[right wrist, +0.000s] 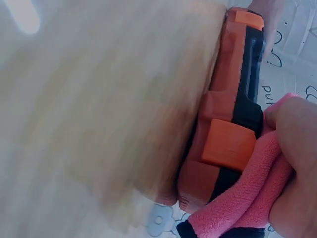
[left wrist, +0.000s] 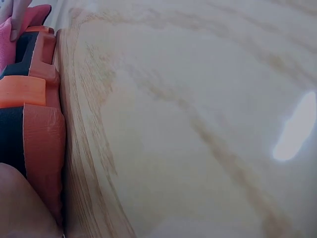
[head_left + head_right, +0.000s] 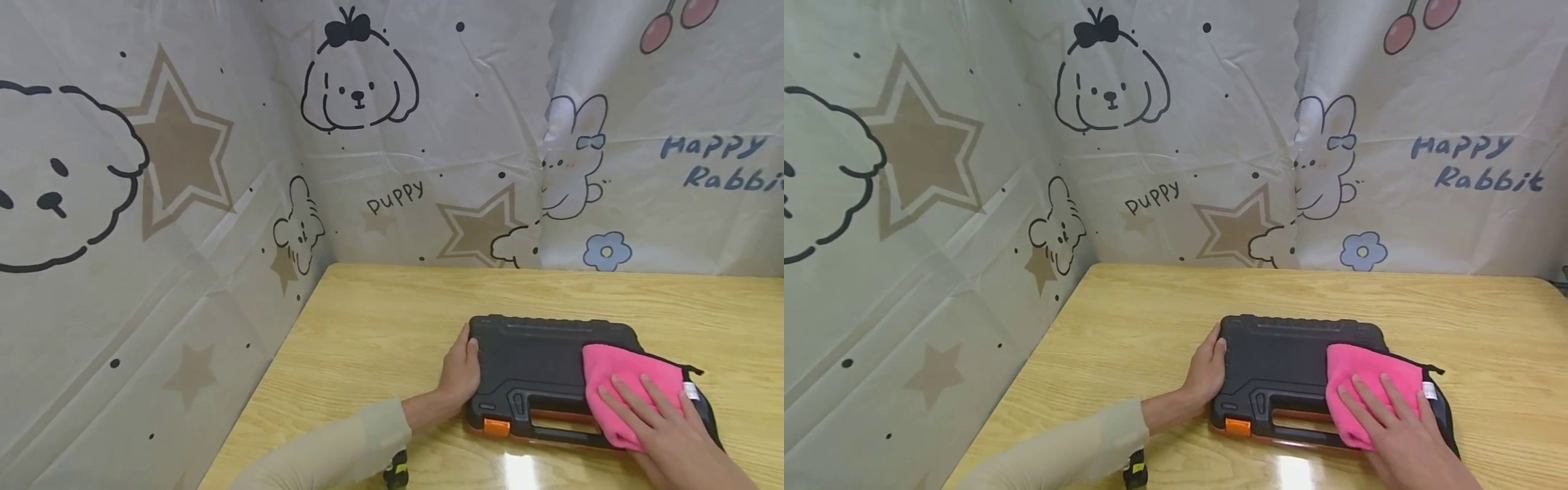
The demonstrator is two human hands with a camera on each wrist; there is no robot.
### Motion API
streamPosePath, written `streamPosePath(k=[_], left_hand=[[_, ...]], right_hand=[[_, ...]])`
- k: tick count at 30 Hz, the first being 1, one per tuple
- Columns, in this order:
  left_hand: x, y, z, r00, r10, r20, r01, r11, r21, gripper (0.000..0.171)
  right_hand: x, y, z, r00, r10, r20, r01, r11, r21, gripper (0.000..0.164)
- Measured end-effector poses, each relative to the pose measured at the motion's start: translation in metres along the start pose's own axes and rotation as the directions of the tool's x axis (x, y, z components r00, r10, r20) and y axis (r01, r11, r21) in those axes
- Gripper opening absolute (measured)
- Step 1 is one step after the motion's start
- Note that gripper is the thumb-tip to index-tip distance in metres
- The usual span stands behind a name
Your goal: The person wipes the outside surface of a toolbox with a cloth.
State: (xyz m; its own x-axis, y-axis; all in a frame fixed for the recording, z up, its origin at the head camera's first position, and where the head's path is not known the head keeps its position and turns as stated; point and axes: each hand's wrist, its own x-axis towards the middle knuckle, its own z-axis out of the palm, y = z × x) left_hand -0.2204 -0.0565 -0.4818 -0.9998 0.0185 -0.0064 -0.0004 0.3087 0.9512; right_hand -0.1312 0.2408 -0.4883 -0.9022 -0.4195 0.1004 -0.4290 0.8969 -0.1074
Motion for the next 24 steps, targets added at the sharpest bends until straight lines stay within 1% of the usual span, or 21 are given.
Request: streamPosePath(k=[2,3,5,6,8,10,11,13,14,16,19,20,21,23,24], left_hand=[[-0.001,0.0,0.0,1.0,-0.003,-0.002,0.003,1.0,0.0,0.051],[-0.001,0.0,0.0,1.0,-0.005,-0.004,0.005,1.0,0.0,0.051],[-0.002,0.001,0.0,1.0,-0.001,-0.005,0.001,1.0,-0.004,0.051],[-0.002,0.001,0.0,1.0,0.003,-0.007,-0.003,1.0,-0.004,0.051],[-0.002,0.001,0.0,1.0,0.004,-0.01,-0.004,1.0,-0.002,0.051],[-0.002,0.001,0.001,1.0,0.006,-0.016,-0.006,1.0,-0.001,0.051],[-0.002,0.001,0.001,1.0,0.007,-0.019,-0.006,1.0,0.003,0.051],[-0.002,0.001,0.001,1.0,-0.003,-0.022,0.003,1.0,0.009,0.05],[-0.002,0.001,0.001,1.0,-0.003,-0.024,0.003,1.0,0.012,0.05],[-0.003,0.001,0.0,1.0,0.0,-0.024,0.0,1.0,0.015,0.05],[-0.003,0.0,0.0,1.0,0.002,-0.023,-0.002,1.0,0.016,0.05],[-0.003,0.0,0.0,1.0,0.005,-0.022,-0.005,1.0,0.013,0.05],[-0.003,0.0,0.001,1.0,0.008,-0.02,-0.008,1.0,0.009,0.05],[-0.003,0.0,0.001,1.0,0.018,-0.017,-0.018,1.0,0.003,0.05],[-0.003,0.001,0.001,1.0,0.022,-0.014,-0.022,1.0,-0.002,0.05]], right_hand=[[-0.002,0.002,0.003,1.0,-0.005,-0.031,0.005,1.0,-0.007,0.104],[-0.002,0.003,0.005,0.998,-0.015,-0.06,0.014,1.0,-0.005,0.107],[-0.004,0.004,0.008,0.994,-0.023,-0.107,0.024,1.0,0.008,0.112],[-0.005,0.005,0.009,0.993,-0.015,-0.113,0.018,1.0,0.021,0.115],[-0.005,0.007,0.008,0.993,0.003,-0.121,0.003,0.999,0.043,0.114],[-0.006,0.008,0.007,0.993,0.027,-0.115,-0.019,0.997,0.073,0.108],[-0.005,0.008,0.006,0.993,0.04,-0.111,-0.031,0.996,0.088,0.103],[-0.004,0.009,0.003,0.989,0.045,-0.14,-0.028,0.992,0.123,0.087],[-0.004,0.009,0.0,0.989,0.058,-0.134,-0.035,0.985,0.168,0.08],[-0.006,0.007,-0.004,0.979,0.069,-0.193,-0.025,0.975,0.223,0.065],[-0.006,0.0,-0.017,0.964,0.162,-0.21,-0.092,0.946,0.311,0.044],[-0.007,-0.003,-0.02,0.958,0.195,-0.212,-0.117,0.936,0.331,0.039],[-0.007,-0.007,-0.023,0.948,0.222,-0.23,-0.137,0.932,0.335,0.031],[-0.005,-0.014,-0.029,0.942,0.271,-0.198,-0.189,0.916,0.355,0.021],[-0.005,-0.018,-0.03,0.94,0.27,-0.209,-0.185,0.917,0.354,0.017]])
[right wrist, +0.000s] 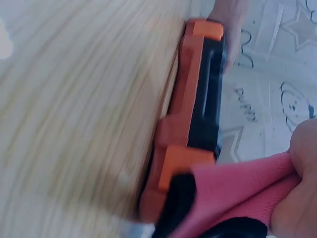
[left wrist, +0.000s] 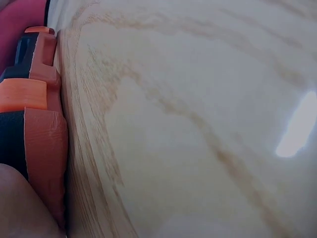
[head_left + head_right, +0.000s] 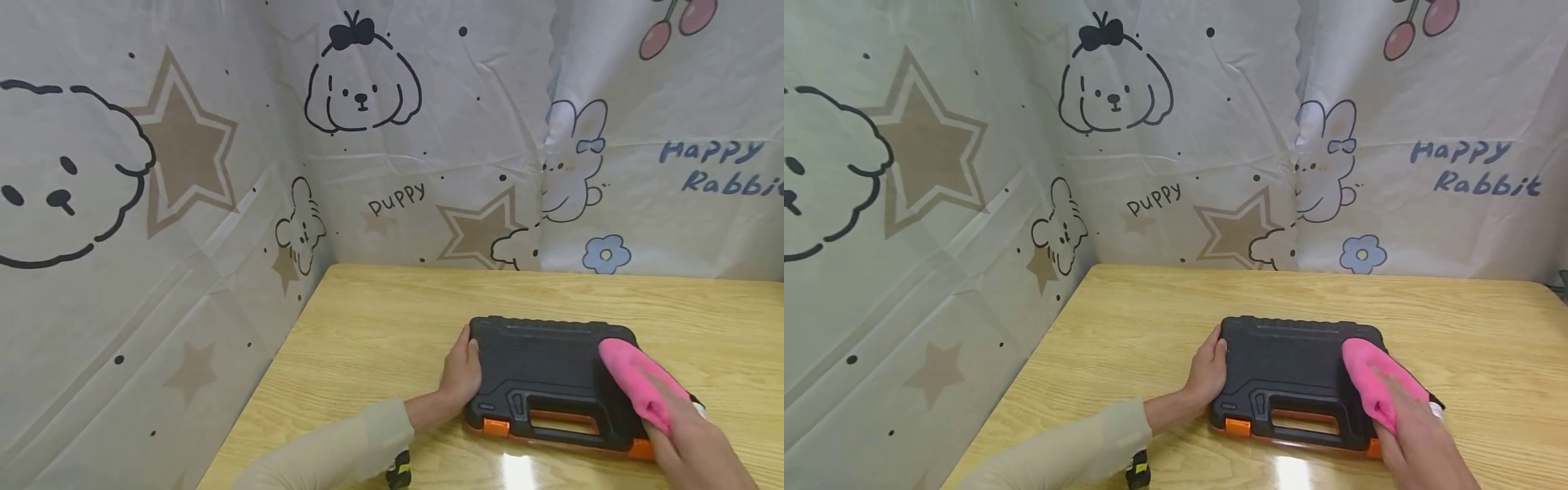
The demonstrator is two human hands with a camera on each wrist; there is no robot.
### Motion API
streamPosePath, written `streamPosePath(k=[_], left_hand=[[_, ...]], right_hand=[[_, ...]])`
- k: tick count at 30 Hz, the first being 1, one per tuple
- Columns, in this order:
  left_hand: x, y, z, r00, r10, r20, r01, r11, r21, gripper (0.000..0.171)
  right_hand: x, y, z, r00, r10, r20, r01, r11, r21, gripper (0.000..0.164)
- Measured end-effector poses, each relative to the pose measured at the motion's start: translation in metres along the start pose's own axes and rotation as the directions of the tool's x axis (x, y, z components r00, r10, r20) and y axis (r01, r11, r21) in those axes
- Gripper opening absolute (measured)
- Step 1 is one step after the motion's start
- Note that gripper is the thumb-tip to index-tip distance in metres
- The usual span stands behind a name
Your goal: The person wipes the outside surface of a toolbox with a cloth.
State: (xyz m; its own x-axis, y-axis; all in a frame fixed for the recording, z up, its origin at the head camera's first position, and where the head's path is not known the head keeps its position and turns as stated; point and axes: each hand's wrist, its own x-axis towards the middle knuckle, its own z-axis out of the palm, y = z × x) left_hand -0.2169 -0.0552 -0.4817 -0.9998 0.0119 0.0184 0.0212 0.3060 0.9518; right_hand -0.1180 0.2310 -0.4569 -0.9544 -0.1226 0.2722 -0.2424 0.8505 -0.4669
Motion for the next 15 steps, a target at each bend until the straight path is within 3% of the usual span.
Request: streamPosePath(k=[3,7,11,15], left_hand=[[-0.001,0.0,-0.001,1.0,0.003,0.009,-0.003,1.0,-0.012,0.05],[-0.001,0.001,-0.003,1.0,0.003,0.013,-0.003,1.0,-0.02,0.05],[-0.001,0.001,-0.003,1.0,0.005,0.017,-0.004,1.0,-0.02,0.051],[-0.001,0.002,-0.002,1.0,-0.002,0.009,0.002,1.0,-0.008,0.051]], right_hand=[[0.0,-0.012,0.007,0.996,-0.077,-0.042,0.077,0.997,0.02,0.02],[0.001,-0.03,0.019,0.982,-0.171,-0.079,0.175,0.983,0.048,0.042],[0.006,-0.046,0.029,0.967,-0.235,-0.102,0.244,0.966,0.08,0.044],[0.012,-0.061,0.035,0.964,-0.263,-0.04,0.266,0.953,0.147,0.05]])
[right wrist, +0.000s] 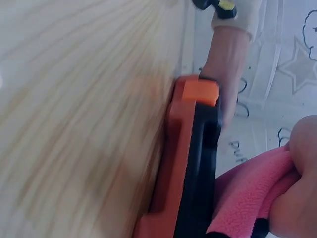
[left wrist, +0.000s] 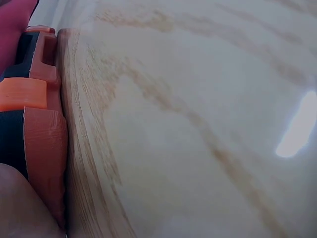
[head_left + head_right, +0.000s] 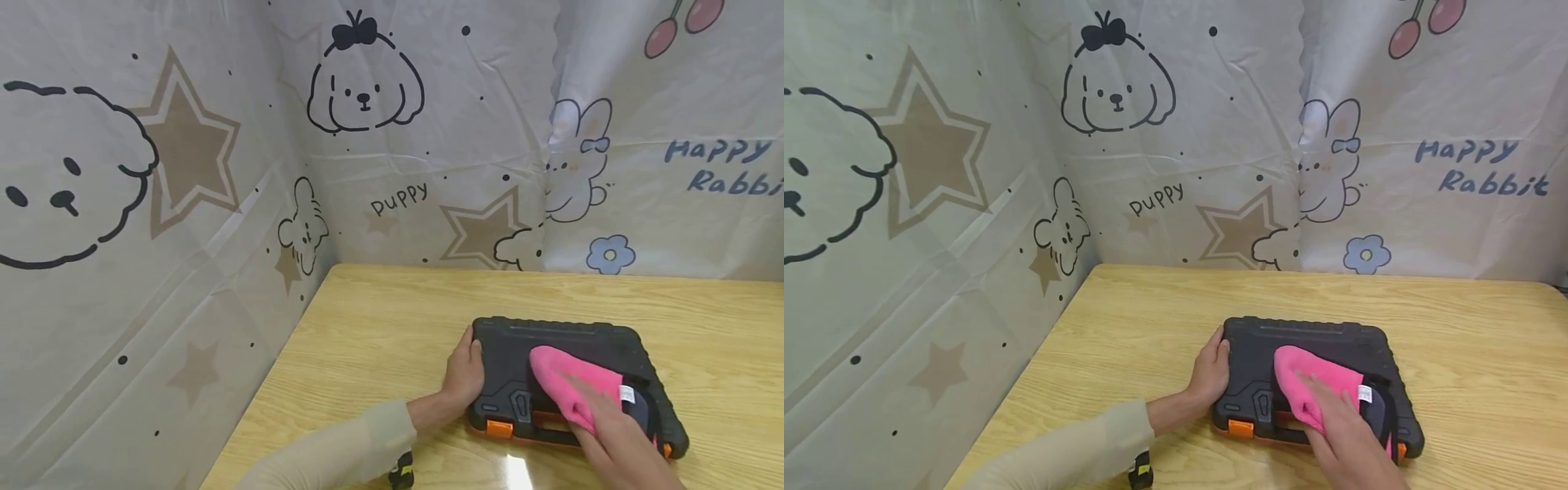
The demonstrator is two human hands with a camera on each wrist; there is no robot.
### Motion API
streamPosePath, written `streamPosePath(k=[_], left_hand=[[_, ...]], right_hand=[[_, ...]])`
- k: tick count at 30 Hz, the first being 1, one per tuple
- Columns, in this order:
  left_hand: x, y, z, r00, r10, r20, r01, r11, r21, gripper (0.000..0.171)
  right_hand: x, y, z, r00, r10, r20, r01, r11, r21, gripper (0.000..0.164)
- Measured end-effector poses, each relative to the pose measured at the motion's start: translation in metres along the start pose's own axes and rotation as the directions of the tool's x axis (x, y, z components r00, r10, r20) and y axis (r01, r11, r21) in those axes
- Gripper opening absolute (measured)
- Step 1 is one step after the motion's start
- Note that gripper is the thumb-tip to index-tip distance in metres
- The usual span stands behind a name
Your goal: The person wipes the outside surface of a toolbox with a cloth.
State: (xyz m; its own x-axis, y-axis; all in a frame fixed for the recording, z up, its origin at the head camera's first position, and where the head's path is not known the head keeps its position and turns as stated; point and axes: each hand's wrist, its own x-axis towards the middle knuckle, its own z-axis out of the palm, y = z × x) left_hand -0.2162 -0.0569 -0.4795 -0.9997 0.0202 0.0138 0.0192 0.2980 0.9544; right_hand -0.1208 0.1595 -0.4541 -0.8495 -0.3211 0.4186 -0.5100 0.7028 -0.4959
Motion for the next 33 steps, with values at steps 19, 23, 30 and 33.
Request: streamPosePath(k=[19,23,30,33], left_hand=[[0.001,-0.007,-0.001,0.99,0.144,0.009,-0.144,0.989,0.033,0.05],[0.001,-0.007,-0.003,0.987,0.159,0.017,-0.159,0.987,0.011,0.05],[0.001,-0.009,-0.003,0.982,0.187,0.018,-0.187,0.982,-0.001,0.05],[0.002,-0.011,-0.002,0.982,0.187,0.017,-0.187,0.982,0.0,0.05]], right_hand=[[0.013,-0.021,0.051,0.873,-0.393,0.287,0.456,0.867,-0.199,0.075],[0.012,-0.021,0.051,0.816,-0.519,0.252,0.574,0.777,-0.258,0.08],[0.007,-0.028,0.054,0.8,-0.525,0.29,0.597,0.744,-0.299,0.073],[0.004,-0.027,0.054,0.792,-0.527,0.31,0.609,0.723,-0.327,0.067]])
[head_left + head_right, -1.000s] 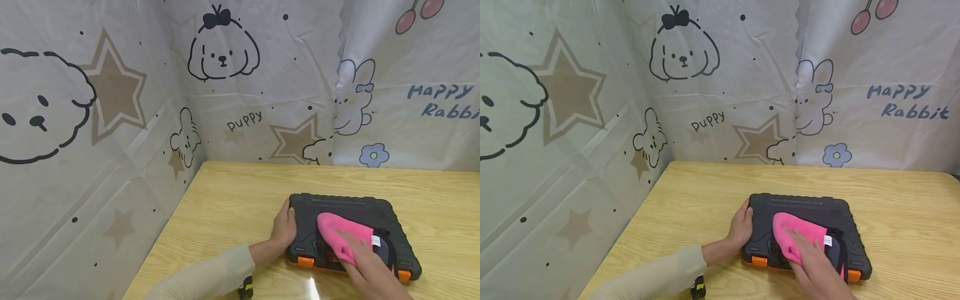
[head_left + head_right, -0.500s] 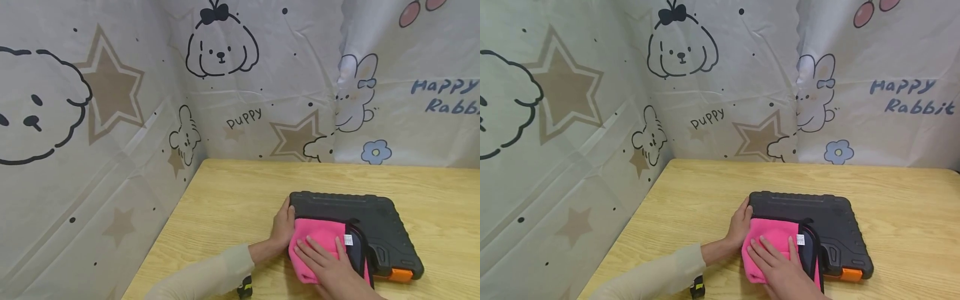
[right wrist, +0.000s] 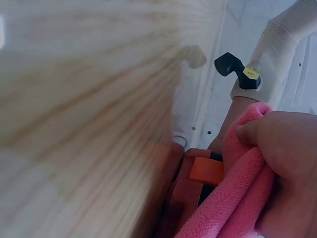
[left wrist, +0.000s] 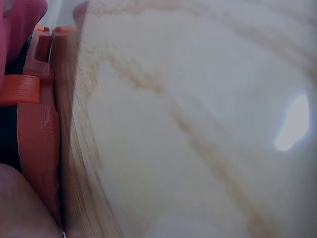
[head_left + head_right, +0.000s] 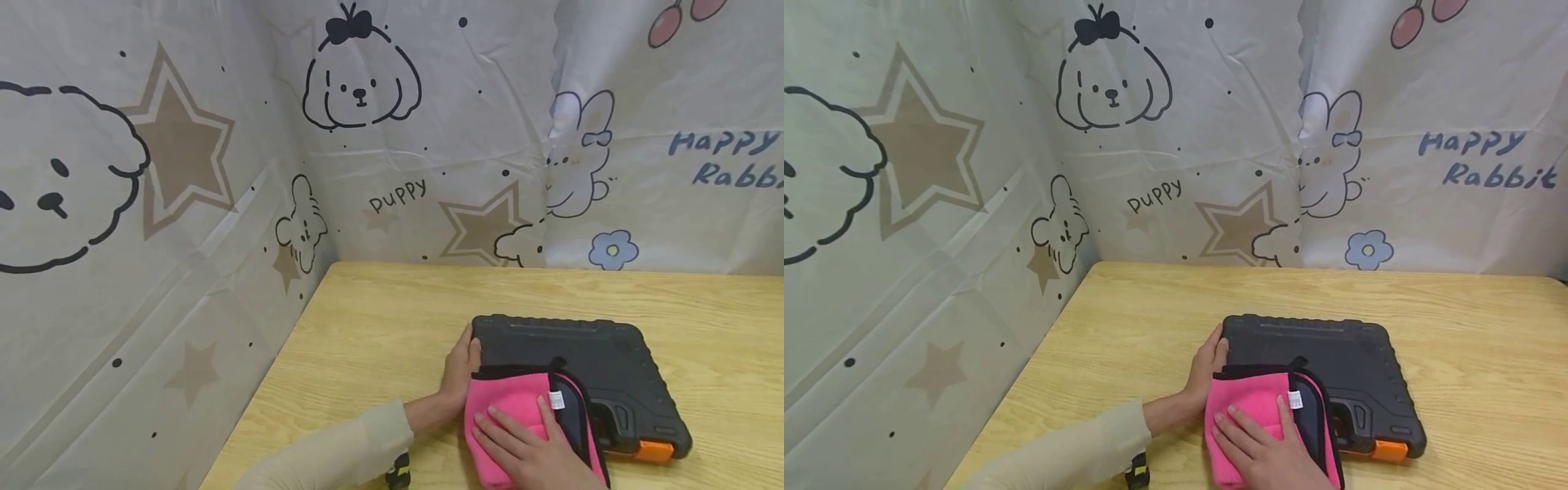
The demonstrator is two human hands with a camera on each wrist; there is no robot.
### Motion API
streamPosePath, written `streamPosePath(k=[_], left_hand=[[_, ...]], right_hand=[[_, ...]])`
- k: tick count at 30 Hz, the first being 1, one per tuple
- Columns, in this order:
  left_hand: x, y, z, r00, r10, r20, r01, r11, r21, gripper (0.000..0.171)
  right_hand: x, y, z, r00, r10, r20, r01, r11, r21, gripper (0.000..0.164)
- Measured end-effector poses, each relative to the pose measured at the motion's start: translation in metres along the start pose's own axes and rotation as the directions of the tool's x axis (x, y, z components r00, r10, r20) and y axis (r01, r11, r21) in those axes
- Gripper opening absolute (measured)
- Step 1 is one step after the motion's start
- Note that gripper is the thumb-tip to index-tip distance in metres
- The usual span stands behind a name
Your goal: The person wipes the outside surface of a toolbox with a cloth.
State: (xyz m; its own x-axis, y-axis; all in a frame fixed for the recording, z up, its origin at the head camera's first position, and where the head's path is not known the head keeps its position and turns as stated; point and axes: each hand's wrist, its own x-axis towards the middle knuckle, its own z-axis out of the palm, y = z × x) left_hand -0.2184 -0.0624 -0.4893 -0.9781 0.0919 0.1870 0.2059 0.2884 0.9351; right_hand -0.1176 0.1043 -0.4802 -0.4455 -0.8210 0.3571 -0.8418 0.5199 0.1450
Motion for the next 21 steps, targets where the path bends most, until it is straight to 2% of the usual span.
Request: streamPosePath(k=[6,9,13,15,21], left_hand=[[0.0,-0.001,-0.001,1.0,-0.005,-0.008,0.005,1.0,0.022,0.049],[0.0,0.001,0.0,1.0,-0.007,-0.011,0.007,1.0,0.027,0.049],[-0.001,0.002,0.0,1.0,-0.015,-0.01,0.015,1.0,0.007,0.049],[0.0,0.003,0.001,1.0,-0.019,-0.011,0.02,1.0,0.005,0.049],[0.0,0.003,0.002,0.997,-0.04,-0.062,0.046,0.994,0.096,0.047]], right_hand=[[-0.006,0.003,-0.001,0.999,-0.032,0.021,0.033,0.999,-0.026,0.068],[-0.007,0.007,-0.003,0.996,-0.026,0.09,0.024,1.0,0.019,0.071],[-0.009,0.011,-0.005,0.979,-0.008,0.201,-0.011,0.995,0.097,0.075],[-0.011,0.014,-0.005,0.98,-0.028,0.198,0.01,0.996,0.09,0.075],[-0.02,0.023,-0.006,0.987,-0.142,0.082,0.146,0.988,-0.046,0.07]])
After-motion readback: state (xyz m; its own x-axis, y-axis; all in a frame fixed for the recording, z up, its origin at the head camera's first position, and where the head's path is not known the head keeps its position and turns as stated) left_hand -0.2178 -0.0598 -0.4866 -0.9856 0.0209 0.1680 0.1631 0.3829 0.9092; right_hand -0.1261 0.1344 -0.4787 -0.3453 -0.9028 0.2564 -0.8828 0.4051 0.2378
